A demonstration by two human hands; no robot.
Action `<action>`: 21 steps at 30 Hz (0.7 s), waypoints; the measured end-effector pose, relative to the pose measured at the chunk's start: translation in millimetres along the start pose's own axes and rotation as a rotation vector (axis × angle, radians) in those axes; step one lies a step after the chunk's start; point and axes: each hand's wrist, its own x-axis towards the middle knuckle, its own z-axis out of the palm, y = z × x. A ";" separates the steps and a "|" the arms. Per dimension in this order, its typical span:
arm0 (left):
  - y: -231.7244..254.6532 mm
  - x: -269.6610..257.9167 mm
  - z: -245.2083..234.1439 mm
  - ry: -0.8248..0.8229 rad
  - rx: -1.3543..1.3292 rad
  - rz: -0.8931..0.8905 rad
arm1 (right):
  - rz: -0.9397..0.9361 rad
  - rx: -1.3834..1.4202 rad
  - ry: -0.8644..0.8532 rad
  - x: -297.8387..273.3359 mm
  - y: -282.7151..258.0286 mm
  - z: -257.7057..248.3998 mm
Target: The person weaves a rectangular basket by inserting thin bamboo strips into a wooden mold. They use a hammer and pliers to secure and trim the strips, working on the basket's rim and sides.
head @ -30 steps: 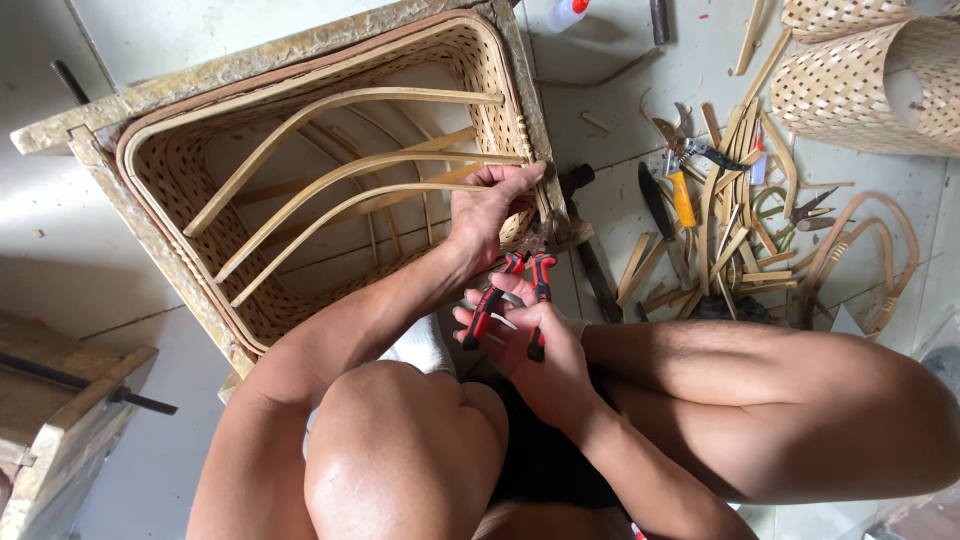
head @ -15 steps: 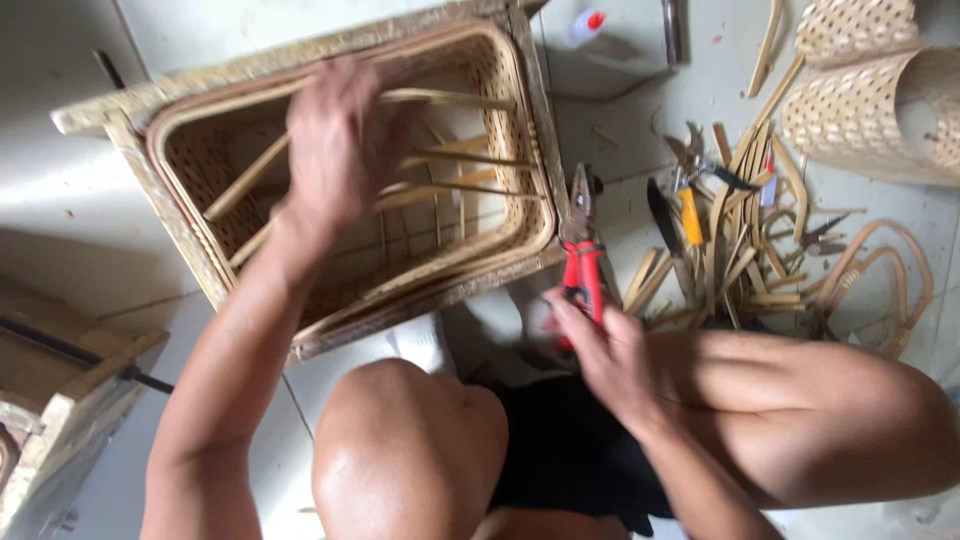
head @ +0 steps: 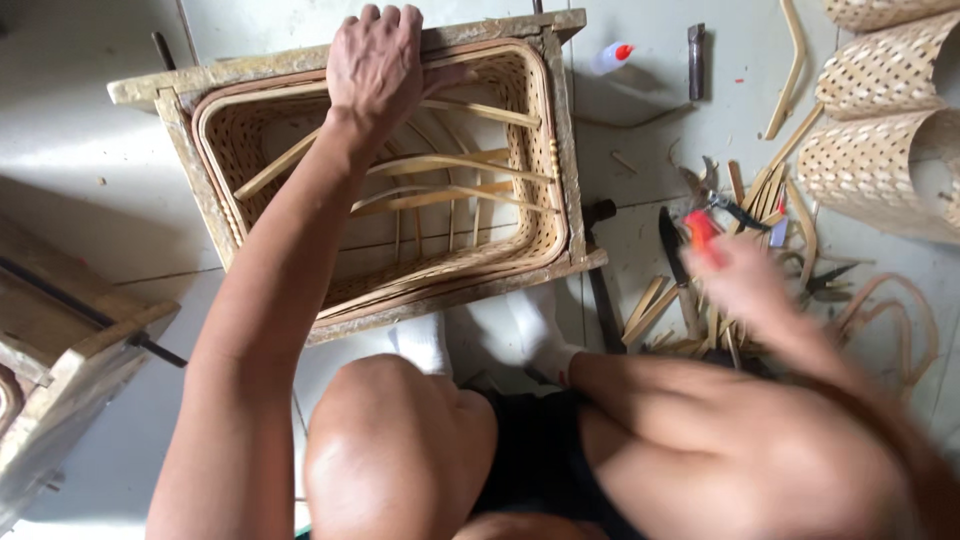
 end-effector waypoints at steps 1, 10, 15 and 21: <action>0.2 4.0 -2.5 -0.023 0.002 -0.008 | -0.318 -0.433 0.262 9.3 5.9 32.8; 22.7 24.1 9.1 -0.179 -0.051 -0.049 | -0.414 0.074 0.540 24.7 -12.8 168.8; 23.3 24.7 13.9 -0.017 0.029 0.000 | -0.623 0.168 0.552 53.2 -13.0 211.0; 28.2 21.3 2.6 0.001 0.053 -0.019 | -0.302 0.589 0.321 27.3 13.7 185.9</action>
